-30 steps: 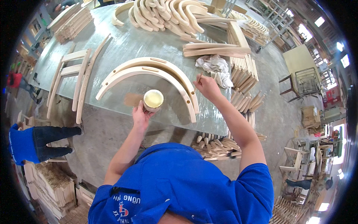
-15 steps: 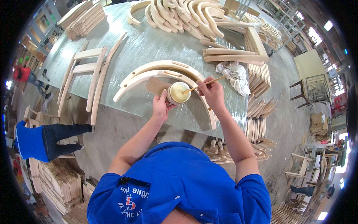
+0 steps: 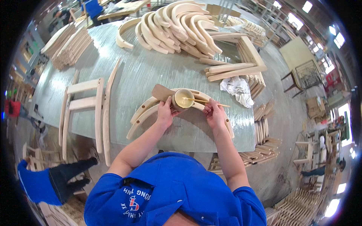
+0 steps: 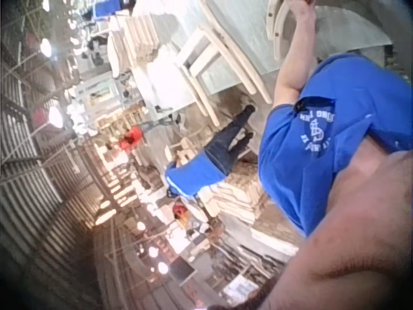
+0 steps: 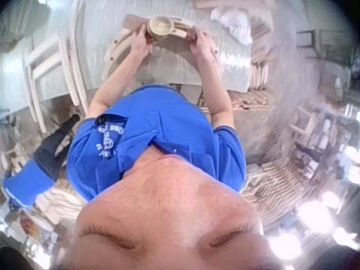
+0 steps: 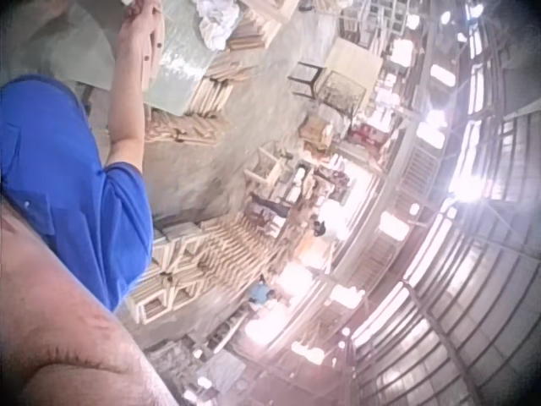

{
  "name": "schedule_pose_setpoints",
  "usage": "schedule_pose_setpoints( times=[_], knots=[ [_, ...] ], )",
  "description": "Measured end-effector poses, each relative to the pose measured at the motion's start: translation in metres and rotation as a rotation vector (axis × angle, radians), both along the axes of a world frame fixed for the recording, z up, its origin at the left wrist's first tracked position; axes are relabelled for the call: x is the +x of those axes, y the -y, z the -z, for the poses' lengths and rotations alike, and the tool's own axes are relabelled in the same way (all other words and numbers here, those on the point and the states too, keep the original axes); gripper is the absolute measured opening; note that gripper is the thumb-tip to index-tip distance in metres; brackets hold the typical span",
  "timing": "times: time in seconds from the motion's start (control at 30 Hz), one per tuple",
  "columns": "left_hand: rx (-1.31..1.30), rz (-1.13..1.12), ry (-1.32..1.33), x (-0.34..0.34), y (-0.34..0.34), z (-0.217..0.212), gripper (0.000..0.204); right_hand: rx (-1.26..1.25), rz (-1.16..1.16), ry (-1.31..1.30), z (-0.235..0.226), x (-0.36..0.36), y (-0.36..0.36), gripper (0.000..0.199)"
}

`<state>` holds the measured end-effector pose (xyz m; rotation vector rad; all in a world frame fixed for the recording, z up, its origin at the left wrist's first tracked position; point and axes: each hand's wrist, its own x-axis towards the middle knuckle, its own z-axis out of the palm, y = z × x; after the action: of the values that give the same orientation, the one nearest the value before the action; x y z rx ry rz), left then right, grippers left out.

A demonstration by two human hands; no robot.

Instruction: The person wipes hands with a cloth, then uses a brush to apply glue from a small container to pre-drilled holes on wooden chair components. The person handles multiple chair parts, applying glue to each before setting them aside on the workbench.

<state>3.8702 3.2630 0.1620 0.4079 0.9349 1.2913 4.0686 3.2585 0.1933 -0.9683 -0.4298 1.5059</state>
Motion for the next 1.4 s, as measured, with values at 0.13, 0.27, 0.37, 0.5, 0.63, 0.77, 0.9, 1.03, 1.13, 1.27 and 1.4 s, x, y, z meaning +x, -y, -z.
schedule_pose_setpoints(
  times=[0.13,0.27,0.37,0.5,0.63,0.77,0.9,1.03,1.13,1.27,1.4],
  knots=[
    [-0.005,0.093,-0.026,-0.009,-0.022,0.000,0.027,-0.038,0.089,-0.104,0.007,-0.022,-0.011,0.024],
    [-0.071,0.042,0.004,-0.031,-0.036,0.004,0.027,0.146,0.260,0.125,0.001,-0.019,-0.027,0.021],
    [-0.043,0.030,0.062,-0.062,-0.042,0.009,0.028,0.225,0.372,0.380,0.003,-0.012,-0.035,0.019],
    [-0.038,-0.009,0.080,-0.103,-0.049,0.017,0.030,0.227,0.373,0.599,0.014,-0.019,-0.044,0.018],
    [-0.047,-0.024,0.048,-0.107,-0.049,0.018,0.029,0.249,0.351,0.633,0.031,-0.030,-0.050,0.017],
    [-0.040,0.007,0.067,-0.106,-0.049,0.022,0.031,0.240,0.338,0.764,0.038,-0.048,-0.056,0.018],
    [-0.016,0.027,0.099,-0.107,-0.048,0.024,0.032,0.254,0.419,0.877,0.035,-0.039,-0.048,0.019],
    [-0.015,0.033,0.097,-0.106,-0.051,0.025,0.031,0.257,0.447,0.950,0.034,-0.032,-0.042,0.017],
    [-0.024,0.037,0.099,-0.100,-0.053,0.021,0.030,0.302,0.364,0.927,0.036,-0.052,-0.050,0.015],
    [-0.023,-0.007,0.117,-0.101,-0.051,0.017,0.031,0.332,0.297,1.109,0.028,-0.061,-0.055,0.016],
    [-0.047,-0.022,0.073,-0.103,-0.047,0.017,0.029,0.344,0.363,1.241,0.026,-0.035,-0.049,0.016]
  ],
)
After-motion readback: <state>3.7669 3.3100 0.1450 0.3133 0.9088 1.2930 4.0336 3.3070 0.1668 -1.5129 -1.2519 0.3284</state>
